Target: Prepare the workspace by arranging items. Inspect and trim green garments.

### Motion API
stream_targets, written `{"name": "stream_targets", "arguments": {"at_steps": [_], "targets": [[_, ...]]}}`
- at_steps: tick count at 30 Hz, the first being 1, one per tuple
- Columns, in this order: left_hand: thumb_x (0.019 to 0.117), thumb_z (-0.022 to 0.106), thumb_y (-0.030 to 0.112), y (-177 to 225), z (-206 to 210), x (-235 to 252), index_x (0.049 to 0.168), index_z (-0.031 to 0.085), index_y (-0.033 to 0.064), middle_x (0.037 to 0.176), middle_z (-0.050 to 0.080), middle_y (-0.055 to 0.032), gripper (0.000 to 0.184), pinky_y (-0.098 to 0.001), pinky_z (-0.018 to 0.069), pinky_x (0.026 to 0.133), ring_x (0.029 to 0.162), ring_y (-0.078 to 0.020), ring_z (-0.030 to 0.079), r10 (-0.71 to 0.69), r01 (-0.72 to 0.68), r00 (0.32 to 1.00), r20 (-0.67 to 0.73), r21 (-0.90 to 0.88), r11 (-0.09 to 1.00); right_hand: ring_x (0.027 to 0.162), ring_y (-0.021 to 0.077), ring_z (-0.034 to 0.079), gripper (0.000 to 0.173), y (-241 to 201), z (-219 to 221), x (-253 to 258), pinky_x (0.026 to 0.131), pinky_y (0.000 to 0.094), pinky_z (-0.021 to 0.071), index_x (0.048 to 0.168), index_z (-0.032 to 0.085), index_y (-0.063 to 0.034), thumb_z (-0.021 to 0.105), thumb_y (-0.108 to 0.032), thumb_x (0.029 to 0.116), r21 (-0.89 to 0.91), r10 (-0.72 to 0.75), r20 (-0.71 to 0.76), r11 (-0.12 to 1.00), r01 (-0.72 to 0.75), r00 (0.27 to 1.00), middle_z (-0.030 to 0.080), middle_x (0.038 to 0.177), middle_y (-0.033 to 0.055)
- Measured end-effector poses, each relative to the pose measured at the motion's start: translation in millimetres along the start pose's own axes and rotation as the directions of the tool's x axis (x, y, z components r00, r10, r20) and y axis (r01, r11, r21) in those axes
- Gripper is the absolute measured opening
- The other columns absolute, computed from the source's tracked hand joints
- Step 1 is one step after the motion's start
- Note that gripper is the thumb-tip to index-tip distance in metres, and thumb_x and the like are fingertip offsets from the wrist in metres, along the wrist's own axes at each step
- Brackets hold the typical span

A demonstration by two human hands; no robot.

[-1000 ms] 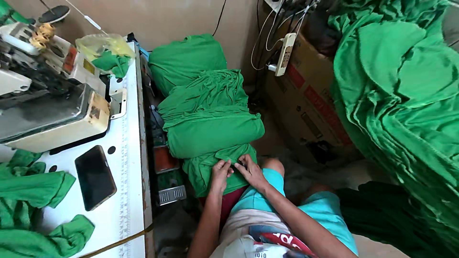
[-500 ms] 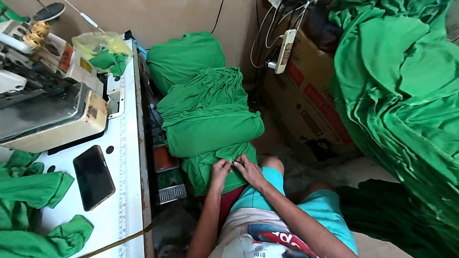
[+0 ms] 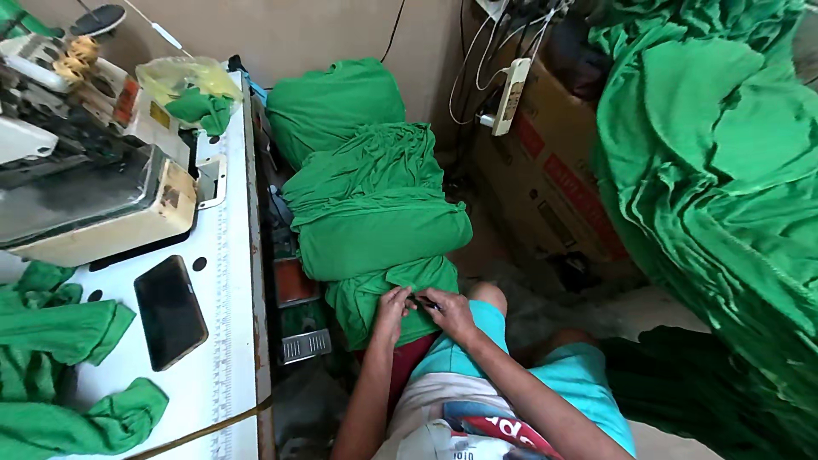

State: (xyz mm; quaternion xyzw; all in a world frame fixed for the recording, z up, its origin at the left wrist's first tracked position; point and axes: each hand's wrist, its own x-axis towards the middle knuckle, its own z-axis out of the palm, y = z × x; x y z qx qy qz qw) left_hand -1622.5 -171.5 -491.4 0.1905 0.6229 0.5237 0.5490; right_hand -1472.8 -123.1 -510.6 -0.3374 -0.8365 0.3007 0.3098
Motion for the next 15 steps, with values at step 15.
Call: {"name": "stream_targets", "arguments": {"at_steps": [15], "targets": [[0.1046, 0.055, 0.01, -5, -3, 2, 0.092, 0.06, 0.004, 0.077, 0.062, 0.0004, 0.015, -0.0201, 0.0478, 0.059, 0.065, -0.0055, 0.058, 0.029, -0.029, 1.0, -0.003, -0.067, 0.997, 0.086, 0.0388, 0.072, 0.052, -12, -12, -3, 0.074, 0.0586, 0.0562, 0.13, 0.058, 0.0009, 0.052, -0.044, 0.1038, -0.084, 0.312, 0.089, 0.949, -0.305, 0.946, 0.072, 0.098, 0.0193]]}}
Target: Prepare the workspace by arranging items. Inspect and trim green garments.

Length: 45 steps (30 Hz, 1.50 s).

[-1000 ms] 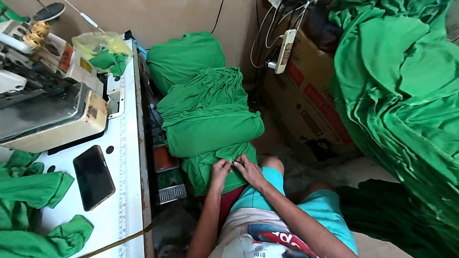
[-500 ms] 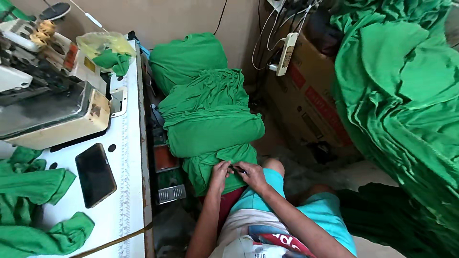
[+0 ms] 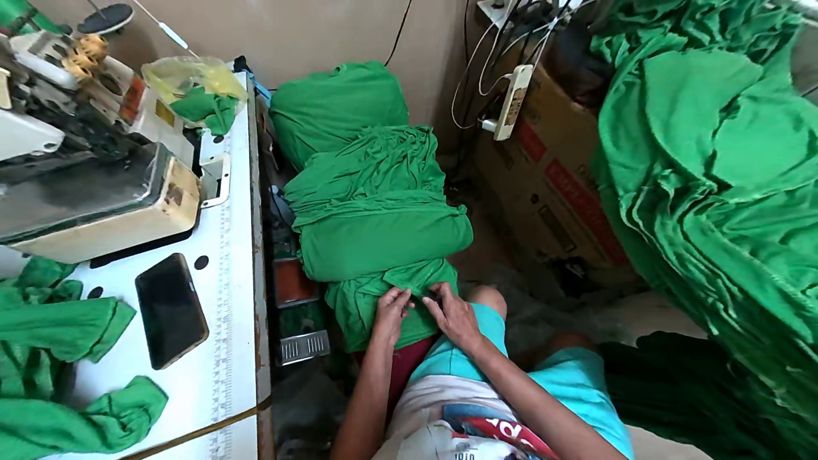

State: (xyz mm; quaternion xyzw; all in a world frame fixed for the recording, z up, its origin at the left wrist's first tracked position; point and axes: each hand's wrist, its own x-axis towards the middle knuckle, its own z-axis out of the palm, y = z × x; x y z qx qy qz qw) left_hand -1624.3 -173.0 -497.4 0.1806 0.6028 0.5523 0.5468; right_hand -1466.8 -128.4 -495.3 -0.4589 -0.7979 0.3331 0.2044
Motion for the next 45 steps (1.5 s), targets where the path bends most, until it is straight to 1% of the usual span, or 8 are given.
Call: {"name": "stream_targets", "arguments": {"at_steps": [6, 11, 16, 21, 27, 31, 38, 45], "targets": [[0.1054, 0.052, 0.008, 3, 2, -2, 0.096, 0.06, 0.002, 0.079, 0.062, -0.0018, 0.014, -0.0197, 0.0484, 0.057, 0.062, -0.0053, 0.057, -0.041, 0.039, 0.999, -0.02, -0.094, 0.995, 0.101, 0.0415, 0.069, 0.05, -11, -12, 11, 0.089, 0.0619, 0.0518, 0.134, 0.058, -0.0033, 0.066, -0.038, 0.0987, -0.1, 0.245, 0.226, 0.969, -0.228, 0.943, 0.071, 0.109, 0.0216], [0.1041, 0.059, 0.028, 17, 0, -9, 0.119, 0.062, -0.006, 0.098, 0.067, -0.0168, 0.037, -0.0415, 0.055, 0.081, 0.086, -0.0247, 0.065, 0.278, -0.096, 0.944, -0.179, 0.657, 0.748, 0.107, 0.0437, 0.068, 0.035, -18, -27, 17, 0.091, 0.0638, 0.0512, 0.133, 0.061, -0.0069, 0.06, -0.022, 0.101, -0.341, 0.284, 0.329, 0.925, -0.168, 0.901, 0.071, 0.116, 0.0218], [0.1058, 0.052, 0.016, 29, 7, 2, 0.119, 0.063, -0.0068, 0.106, 0.068, -0.0211, 0.029, -0.0424, 0.0556, 0.089, 0.095, -0.028, 0.068, 0.501, -0.313, 0.865, -0.03, 0.748, 0.585, 0.095, 0.0351, 0.068, 0.05, 1, -37, 22, 0.088, 0.0579, 0.0523, 0.121, 0.064, -0.0011, 0.061, -0.046, 0.101, 0.026, 0.223, 0.256, 0.971, -0.238, 0.941, 0.069, 0.1, 0.0195], [0.1095, 0.041, 0.012, 25, 3, 22, 0.127, 0.056, -0.0082, 0.105, 0.068, -0.0195, 0.03, -0.0389, 0.0586, 0.083, 0.09, -0.0241, 0.07, 0.265, -0.255, 0.961, 0.083, 0.638, 0.726, 0.061, 0.0089, 0.054, 0.035, 8, -4, 39, 0.059, 0.0253, 0.0496, 0.121, 0.056, 0.005, 0.035, -0.022, 0.1132, 0.568, 0.378, 0.262, 0.684, -0.459, 0.888, 0.057, 0.079, 0.0034], [0.1048, 0.047, 0.007, 8, -26, 24, 0.125, 0.063, -0.0058, 0.124, 0.064, -0.0237, 0.029, -0.041, 0.0544, 0.096, 0.106, -0.0298, 0.067, 0.185, -0.302, 0.953, 0.24, 0.796, 0.525, 0.078, 0.0198, 0.06, 0.041, 23, 14, 44, 0.077, 0.039, 0.0519, 0.127, 0.057, 0.0022, 0.038, -0.032, 0.1124, 0.383, 0.349, 0.362, 0.79, -0.479, 0.865, 0.063, 0.093, 0.0127], [0.1039, 0.054, 0.01, 13, -24, 19, 0.119, 0.068, -0.0063, 0.131, 0.06, -0.0243, 0.026, -0.0401, 0.0501, 0.105, 0.117, -0.0318, 0.063, 0.14, -0.359, 0.933, 0.331, 0.853, 0.379, 0.065, 0.0125, 0.049, 0.047, 20, 14, 40, 0.065, 0.0309, 0.0446, 0.128, 0.05, -0.0002, 0.027, -0.038, 0.1135, 0.473, 0.324, 0.387, 0.734, -0.487, 0.863, 0.056, 0.081, 0.0041], [0.1064, 0.049, 0.009, 9, -35, 23, 0.115, 0.064, -0.0074, 0.118, 0.063, -0.0225, 0.024, -0.036, 0.0594, 0.088, 0.094, -0.0241, 0.07, 0.218, -0.315, 0.949, 0.229, 0.751, 0.581, 0.072, 0.0137, 0.055, 0.03, 21, 13, 36, 0.07, 0.0323, 0.0488, 0.124, 0.05, 0.0001, 0.041, -0.025, 0.1106, 0.444, 0.221, 0.409, 0.799, -0.405, 0.885, 0.057, 0.088, 0.0069], [0.1044, 0.053, 0.011, 10, -32, 22, 0.114, 0.071, -0.0035, 0.124, 0.066, -0.0204, 0.025, -0.0427, 0.0481, 0.107, 0.118, -0.031, 0.064, 0.173, -0.443, 0.896, 0.408, 0.83, 0.337, 0.074, 0.0142, 0.058, 0.03, 19, 11, 34, 0.071, 0.0319, 0.0507, 0.125, 0.051, 0.0023, 0.044, -0.023, 0.1099, 0.441, 0.201, 0.411, 0.81, -0.387, 0.889, 0.06, 0.091, 0.009]]}}
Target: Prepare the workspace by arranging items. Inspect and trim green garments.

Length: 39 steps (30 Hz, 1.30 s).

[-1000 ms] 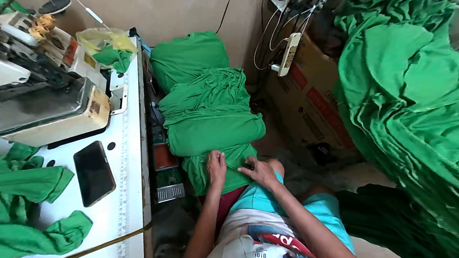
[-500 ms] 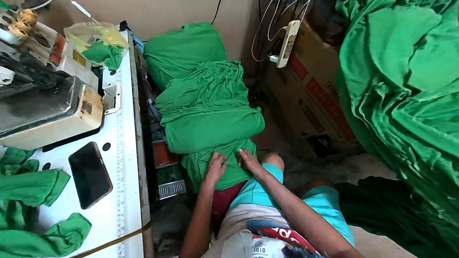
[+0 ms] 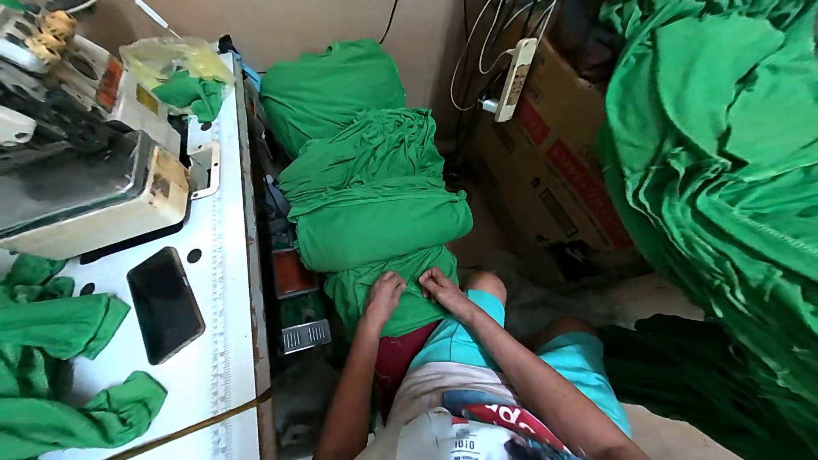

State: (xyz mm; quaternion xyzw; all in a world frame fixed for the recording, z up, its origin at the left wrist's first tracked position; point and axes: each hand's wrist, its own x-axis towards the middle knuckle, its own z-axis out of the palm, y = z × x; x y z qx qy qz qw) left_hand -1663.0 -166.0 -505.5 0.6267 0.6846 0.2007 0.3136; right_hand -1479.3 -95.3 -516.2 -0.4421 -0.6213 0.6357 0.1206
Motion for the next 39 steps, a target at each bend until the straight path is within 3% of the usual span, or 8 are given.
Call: {"name": "stream_targets", "arguments": {"at_steps": [17, 20, 23, 27, 30, 32, 36, 39], "targets": [[0.1089, 0.045, 0.016, 3, 14, -2, 0.122, 0.065, -0.0025, 0.127, 0.064, -0.021, 0.03, -0.0468, 0.0528, 0.1, 0.115, -0.0335, 0.066, -0.054, 0.063, 0.993, -0.106, 0.09, 0.994, 0.113, 0.038, 0.066, 0.039, -28, 15, 1, 0.097, 0.059, 0.0487, 0.13, 0.057, -0.0053, 0.044, -0.036, 0.1101, -0.633, 0.064, 0.065, 0.774, -0.008, 0.996, 0.069, 0.115, 0.0197], [0.1083, 0.044, 0.013, -2, 13, -3, 0.122, 0.062, -0.0047, 0.121, 0.066, -0.0204, 0.029, -0.0434, 0.0557, 0.096, 0.106, -0.0287, 0.069, -0.132, 0.106, 0.977, -0.165, -0.155, 0.982, 0.105, 0.036, 0.067, 0.037, -15, 11, 6, 0.094, 0.0565, 0.0506, 0.127, 0.058, -0.0015, 0.046, -0.032, 0.1096, -0.478, 0.023, 0.033, 0.878, -0.005, 0.999, 0.068, 0.109, 0.0209], [0.107, 0.046, 0.011, 0, 5, -2, 0.12, 0.061, -0.0082, 0.111, 0.068, -0.0211, 0.027, -0.0401, 0.0559, 0.092, 0.1, -0.0253, 0.069, -0.194, 0.135, 0.975, -0.107, -0.404, 0.905, 0.074, 0.0191, 0.059, 0.034, -4, 4, 7, 0.073, 0.0368, 0.052, 0.121, 0.055, 0.0055, 0.045, -0.026, 0.1099, -0.052, 0.021, -0.09, 0.998, -0.026, 0.996, 0.061, 0.091, 0.0129], [0.0997, 0.059, 0.023, 34, 0, 1, 0.114, 0.066, -0.0046, 0.124, 0.063, -0.0219, 0.032, -0.0472, 0.0492, 0.101, 0.115, -0.032, 0.062, -0.277, 0.281, 0.96, 0.048, -0.124, 0.952, 0.053, 0.0065, 0.049, 0.03, -1, -5, 9, 0.05, 0.0212, 0.0418, 0.113, 0.052, -0.0013, 0.038, -0.028, 0.1127, 0.417, 0.165, -0.168, 0.905, -0.082, 0.972, 0.058, 0.072, 0.0006], [0.0952, 0.064, 0.04, 66, 13, 4, 0.134, 0.06, -0.0014, 0.147, 0.05, -0.0217, 0.057, -0.0569, 0.0389, 0.112, 0.14, -0.0397, 0.044, -0.391, 0.375, 0.918, 0.06, 0.181, 0.909, 0.052, 0.0071, 0.05, 0.03, 2, -6, 11, 0.049, 0.0207, 0.0414, 0.113, 0.052, -0.0019, 0.038, -0.028, 0.1129, 0.48, 0.192, -0.169, 0.872, -0.09, 0.967, 0.058, 0.071, 0.0009], [0.1019, 0.058, 0.027, 74, 21, 4, 0.14, 0.056, -0.0023, 0.149, 0.049, -0.0232, 0.048, -0.059, 0.0388, 0.111, 0.141, -0.0428, 0.042, -0.393, 0.37, 0.919, 0.044, 0.253, 0.894, 0.052, 0.0068, 0.05, 0.028, 2, -7, 10, 0.049, 0.0203, 0.0409, 0.112, 0.051, -0.002, 0.039, -0.027, 0.1126, 0.465, 0.196, -0.173, 0.88, -0.096, 0.965, 0.057, 0.07, 0.0011], [0.1064, 0.048, 0.012, 47, 10, -3, 0.122, 0.065, -0.0055, 0.131, 0.061, -0.0228, 0.029, -0.0481, 0.0454, 0.109, 0.126, -0.0353, 0.058, -0.309, 0.309, 0.951, 0.029, 0.019, 0.951, 0.051, 0.0065, 0.049, 0.026, 2, -8, 10, 0.049, 0.0201, 0.041, 0.112, 0.051, -0.0025, 0.042, -0.026, 0.112, 0.426, 0.191, -0.148, 0.898, -0.111, 0.97, 0.057, 0.069, 0.0003], [0.1079, 0.045, 0.013, 35, -2, -9, 0.121, 0.063, -0.0062, 0.128, 0.062, -0.023, 0.029, -0.0446, 0.0484, 0.105, 0.117, -0.0317, 0.063, -0.283, 0.288, 0.957, 0.065, -0.09, 0.953, 0.053, 0.0067, 0.05, 0.025, 2, -7, 10, 0.05, 0.0204, 0.0414, 0.114, 0.052, -0.0018, 0.043, -0.026, 0.1116, 0.408, 0.181, -0.123, 0.905, -0.116, 0.976, 0.058, 0.07, 0.0005]]}}
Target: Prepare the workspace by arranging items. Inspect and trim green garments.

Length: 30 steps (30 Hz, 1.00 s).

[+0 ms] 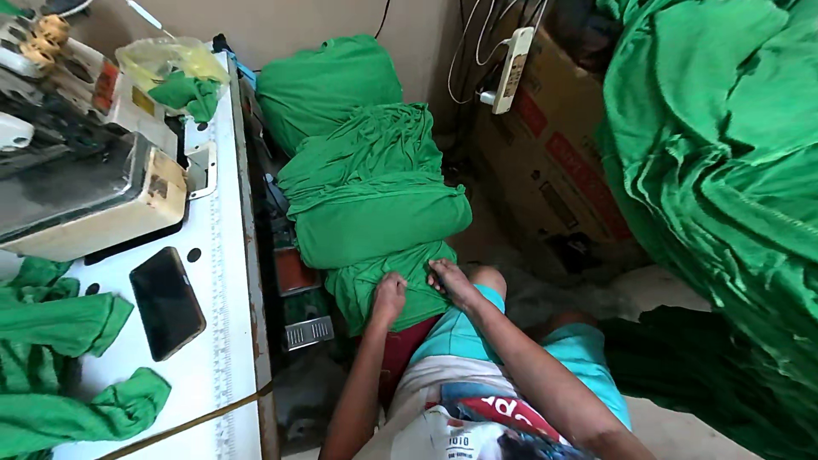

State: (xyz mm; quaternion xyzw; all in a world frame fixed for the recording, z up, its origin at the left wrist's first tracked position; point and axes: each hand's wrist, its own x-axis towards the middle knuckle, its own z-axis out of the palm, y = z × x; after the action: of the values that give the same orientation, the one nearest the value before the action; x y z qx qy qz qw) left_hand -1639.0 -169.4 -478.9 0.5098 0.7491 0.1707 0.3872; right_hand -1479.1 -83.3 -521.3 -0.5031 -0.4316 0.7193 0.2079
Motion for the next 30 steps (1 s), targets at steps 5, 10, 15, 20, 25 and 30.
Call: {"name": "stream_targets", "arguments": {"at_steps": [5, 10, 15, 20, 25, 30], "targets": [[0.1022, 0.06, 0.037, 8, 14, 2, 0.131, 0.061, -0.0017, 0.13, 0.062, -0.0221, 0.048, -0.0512, 0.0465, 0.107, 0.124, -0.036, 0.059, 0.031, -0.026, 0.999, -0.044, 0.11, 0.994, 0.057, 0.007, 0.052, 0.025, -3, -1, -5, 0.054, 0.0215, 0.0439, 0.115, 0.052, -0.0013, 0.046, -0.025, 0.1104, -0.027, -0.026, 0.02, 0.999, 0.026, 0.999, 0.059, 0.075, 0.0011], [0.1048, 0.054, 0.018, 9, 31, 4, 0.12, 0.07, 0.0004, 0.124, 0.067, -0.0201, 0.028, -0.0546, 0.0449, 0.106, 0.123, -0.0379, 0.06, 0.102, -0.08, 0.988, -0.119, 0.177, 0.981, 0.058, 0.0076, 0.054, 0.022, -3, -3, -7, 0.056, 0.0216, 0.0455, 0.113, 0.051, -0.0011, 0.048, -0.023, 0.11, -0.043, -0.054, 0.023, 0.998, 0.055, 0.998, 0.059, 0.075, 0.0018], [0.1062, 0.051, 0.016, -8, 21, 5, 0.117, 0.068, -0.0045, 0.117, 0.067, -0.0213, 0.028, -0.0456, 0.05, 0.102, 0.11, -0.0309, 0.066, 0.074, -0.087, 0.989, -0.128, -0.099, 0.991, 0.066, 0.011, 0.056, 0.026, -8, -2, -11, 0.064, 0.0268, 0.0495, 0.118, 0.052, 0.0045, 0.052, -0.02, 0.108, -0.238, -0.049, 0.067, 0.969, 0.064, 0.997, 0.06, 0.085, 0.0073], [0.107, 0.05, 0.018, -8, 21, 6, 0.119, 0.066, -0.0051, 0.117, 0.067, -0.0216, 0.03, -0.0443, 0.0505, 0.101, 0.109, -0.0298, 0.066, 0.06, -0.082, 0.987, -0.15, -0.148, 0.986, 0.07, 0.0133, 0.059, 0.029, -11, -4, -14, 0.068, 0.0301, 0.0518, 0.118, 0.054, 0.0058, 0.058, -0.02, 0.105, -0.433, -0.018, 0.165, 0.897, 0.089, 0.986, 0.062, 0.089, 0.0108], [0.1069, 0.051, 0.018, -9, 25, 7, 0.118, 0.067, -0.0046, 0.116, 0.068, -0.021, 0.03, -0.0444, 0.0502, 0.101, 0.109, -0.0294, 0.066, 0.046, -0.072, 0.983, -0.175, -0.143, 0.987, 0.072, 0.0156, 0.059, 0.028, -10, -4, -14, 0.069, 0.033, 0.0514, 0.115, 0.056, 0.0037, 0.062, -0.02, 0.1026, -0.53, 0.014, 0.217, 0.842, 0.106, 0.976, 0.062, 0.091, 0.0118], [0.1071, 0.05, 0.018, -6, 23, 7, 0.118, 0.067, -0.0037, 0.116, 0.068, -0.0202, 0.03, -0.0443, 0.0495, 0.102, 0.111, -0.029, 0.065, 0.02, -0.045, 0.987, -0.157, -0.158, 0.986, 0.073, 0.0164, 0.06, 0.027, -9, -4, -15, 0.07, 0.0346, 0.0521, 0.114, 0.057, 0.0035, 0.062, -0.021, 0.1029, -0.58, -0.004, 0.248, 0.8, 0.152, 0.969, 0.063, 0.091, 0.0126]]}}
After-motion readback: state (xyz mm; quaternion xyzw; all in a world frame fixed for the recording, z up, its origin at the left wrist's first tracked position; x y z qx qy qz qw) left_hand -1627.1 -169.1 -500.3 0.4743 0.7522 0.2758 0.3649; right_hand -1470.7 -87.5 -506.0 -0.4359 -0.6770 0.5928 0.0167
